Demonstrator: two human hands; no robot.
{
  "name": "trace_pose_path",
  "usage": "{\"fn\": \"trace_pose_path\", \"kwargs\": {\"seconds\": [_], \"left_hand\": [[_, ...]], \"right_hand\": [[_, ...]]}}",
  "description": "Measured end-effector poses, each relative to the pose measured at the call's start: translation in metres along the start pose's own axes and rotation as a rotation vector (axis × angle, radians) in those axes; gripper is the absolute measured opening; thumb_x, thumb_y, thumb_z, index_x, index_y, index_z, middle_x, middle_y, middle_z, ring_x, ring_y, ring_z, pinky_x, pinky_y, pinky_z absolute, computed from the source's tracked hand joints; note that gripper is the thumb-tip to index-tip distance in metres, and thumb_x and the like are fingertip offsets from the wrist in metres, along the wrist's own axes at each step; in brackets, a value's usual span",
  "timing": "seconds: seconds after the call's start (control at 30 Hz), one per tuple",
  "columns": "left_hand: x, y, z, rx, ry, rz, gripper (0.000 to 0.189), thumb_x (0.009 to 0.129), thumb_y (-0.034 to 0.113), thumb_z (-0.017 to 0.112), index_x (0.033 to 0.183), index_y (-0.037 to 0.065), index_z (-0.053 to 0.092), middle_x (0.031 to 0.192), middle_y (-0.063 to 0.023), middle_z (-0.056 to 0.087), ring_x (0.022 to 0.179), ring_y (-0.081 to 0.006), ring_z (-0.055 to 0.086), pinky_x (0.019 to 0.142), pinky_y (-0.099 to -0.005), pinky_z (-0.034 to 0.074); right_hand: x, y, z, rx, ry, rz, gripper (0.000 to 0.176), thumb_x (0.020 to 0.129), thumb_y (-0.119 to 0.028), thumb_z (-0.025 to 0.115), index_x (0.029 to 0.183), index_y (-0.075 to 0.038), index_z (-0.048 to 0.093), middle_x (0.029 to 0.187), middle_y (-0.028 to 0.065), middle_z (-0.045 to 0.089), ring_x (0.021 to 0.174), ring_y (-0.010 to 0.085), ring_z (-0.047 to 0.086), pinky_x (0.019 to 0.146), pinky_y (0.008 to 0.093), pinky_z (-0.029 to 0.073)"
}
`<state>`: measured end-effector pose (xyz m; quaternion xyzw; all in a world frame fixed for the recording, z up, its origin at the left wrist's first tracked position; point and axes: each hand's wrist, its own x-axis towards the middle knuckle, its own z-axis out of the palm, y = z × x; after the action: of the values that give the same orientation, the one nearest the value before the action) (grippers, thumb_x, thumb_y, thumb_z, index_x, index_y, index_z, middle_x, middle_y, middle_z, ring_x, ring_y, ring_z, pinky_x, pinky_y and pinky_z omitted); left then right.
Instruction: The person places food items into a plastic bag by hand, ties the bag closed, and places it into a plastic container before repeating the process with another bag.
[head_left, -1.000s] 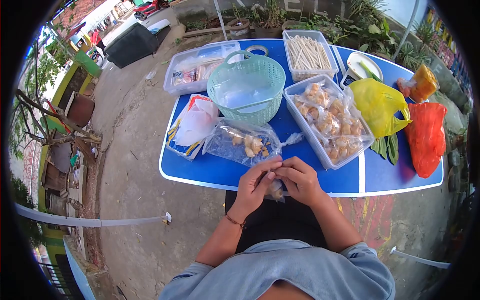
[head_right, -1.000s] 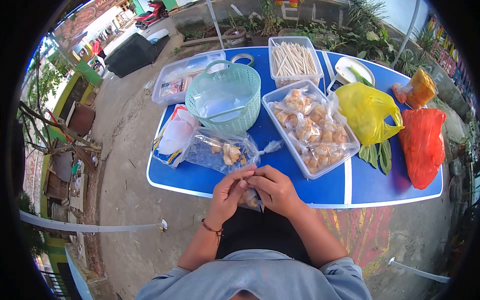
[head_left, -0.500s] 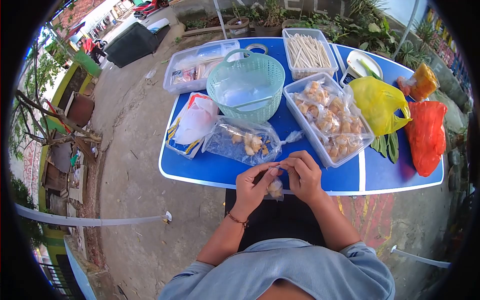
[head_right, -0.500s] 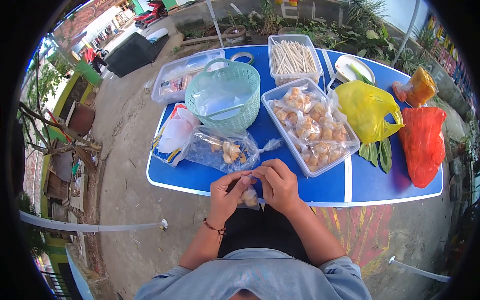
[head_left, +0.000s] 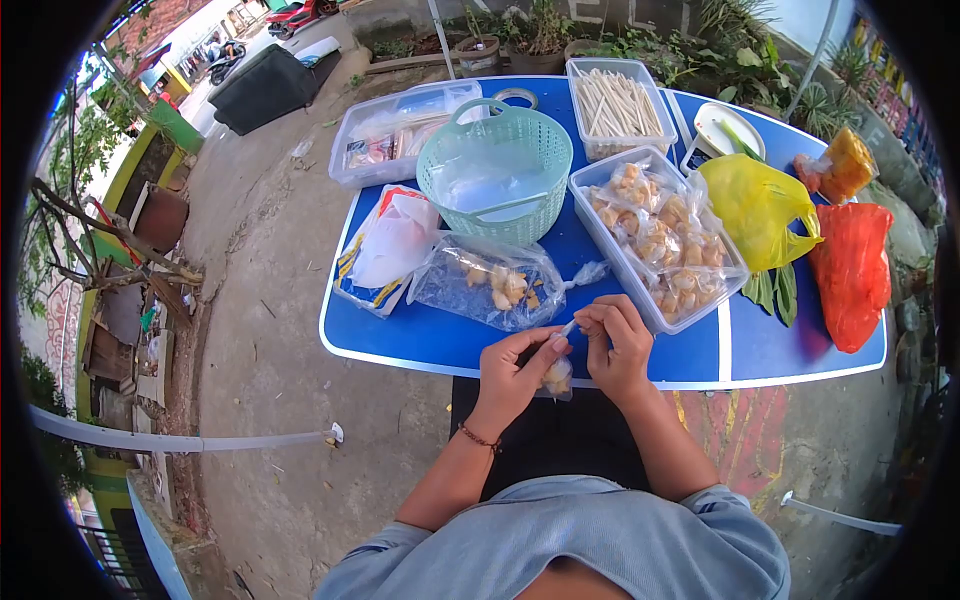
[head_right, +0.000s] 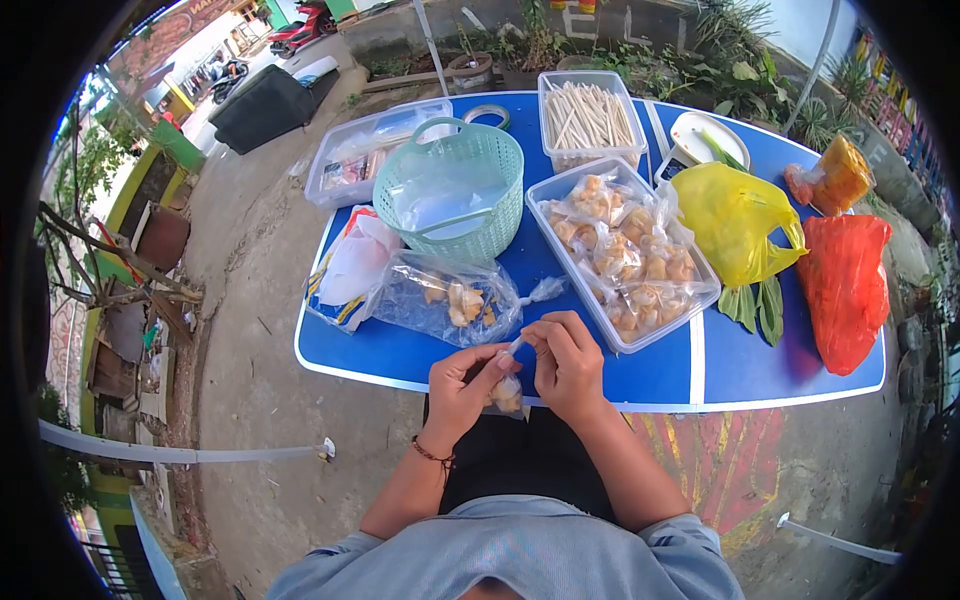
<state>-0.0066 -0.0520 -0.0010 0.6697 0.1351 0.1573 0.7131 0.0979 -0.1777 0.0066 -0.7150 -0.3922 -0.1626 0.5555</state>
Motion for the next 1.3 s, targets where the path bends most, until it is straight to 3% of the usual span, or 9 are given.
{"fn": "trace_pose_path", "kwargs": {"seconds": [0.37, 0.57, 0.67, 0.97, 1.07, 1.3], "left_hand": [[-0.002, -0.002, -0.005, -0.092, 0.072, 0.036, 0.02, 0.094, 0.016, 0.069, 0.105, -0.001, 0.071, 0.085, -0.0012, 0.068, 0.075, -0.0036, 0.058, 0.063, -0.0195, 0.046], [-0.001, 0.001, 0.0, 0.002, 0.079, 0.016, 0.016, 0.091, 0.013, 0.072, 0.101, 0.0, 0.073, 0.084, -0.0016, 0.07, 0.073, -0.0036, 0.059, 0.063, -0.0199, 0.047], [-0.001, -0.003, 0.001, 0.074, 0.086, 0.096, 0.017, 0.093, 0.012, 0.07, 0.104, -0.001, 0.072, 0.089, -0.0042, 0.073, 0.075, -0.0036, 0.062, 0.066, -0.018, 0.048], [0.0, -0.003, 0.002, 0.011, 0.098, 0.024, 0.019, 0.088, 0.012, 0.075, 0.102, 0.0, 0.075, 0.086, -0.0026, 0.071, 0.075, -0.0037, 0.06, 0.066, -0.0198, 0.048], [0.0, -0.002, 0.002, 0.024, 0.102, 0.017, 0.019, 0.088, 0.013, 0.075, 0.103, 0.0, 0.075, 0.086, -0.0024, 0.071, 0.075, -0.0036, 0.06, 0.066, -0.0195, 0.048], [-0.001, 0.002, 0.002, 0.033, 0.089, 0.012, 0.021, 0.088, 0.013, 0.075, 0.104, -0.001, 0.074, 0.087, -0.0025, 0.072, 0.075, -0.0034, 0.06, 0.066, -0.0192, 0.048]], "right_hand": [[0.006, -0.004, -0.004, 0.089, -0.181, -0.137, 0.022, 0.075, 0.016, 0.064, 0.092, 0.002, 0.069, 0.085, 0.0135, 0.062, 0.076, 0.026, 0.063, 0.065, 0.0314, 0.052], [0.001, 0.003, -0.001, 0.029, -0.106, -0.146, 0.017, 0.077, 0.017, 0.063, 0.087, 0.003, 0.066, 0.085, 0.0134, 0.063, 0.074, 0.0252, 0.062, 0.062, 0.0313, 0.052], [0.001, 0.0, -0.001, 0.007, -0.089, -0.124, 0.015, 0.078, 0.016, 0.063, 0.085, 0.004, 0.066, 0.084, 0.0132, 0.062, 0.074, 0.0248, 0.062, 0.062, 0.0309, 0.052], [0.002, 0.001, -0.001, -0.015, -0.063, -0.108, 0.015, 0.079, 0.017, 0.062, 0.086, 0.004, 0.066, 0.084, 0.0133, 0.063, 0.073, 0.0241, 0.063, 0.064, 0.0297, 0.053], [0.001, 0.001, 0.0, 0.006, -0.05, -0.057, 0.015, 0.075, 0.012, 0.065, 0.087, 0.002, 0.065, 0.084, 0.0132, 0.063, 0.075, 0.0287, 0.061, 0.065, 0.0348, 0.051], [0.001, 0.001, 0.001, -0.013, -0.022, -0.015, 0.015, 0.077, 0.015, 0.064, 0.086, 0.003, 0.065, 0.085, 0.0138, 0.063, 0.077, 0.0285, 0.062, 0.067, 0.0339, 0.052]]}}
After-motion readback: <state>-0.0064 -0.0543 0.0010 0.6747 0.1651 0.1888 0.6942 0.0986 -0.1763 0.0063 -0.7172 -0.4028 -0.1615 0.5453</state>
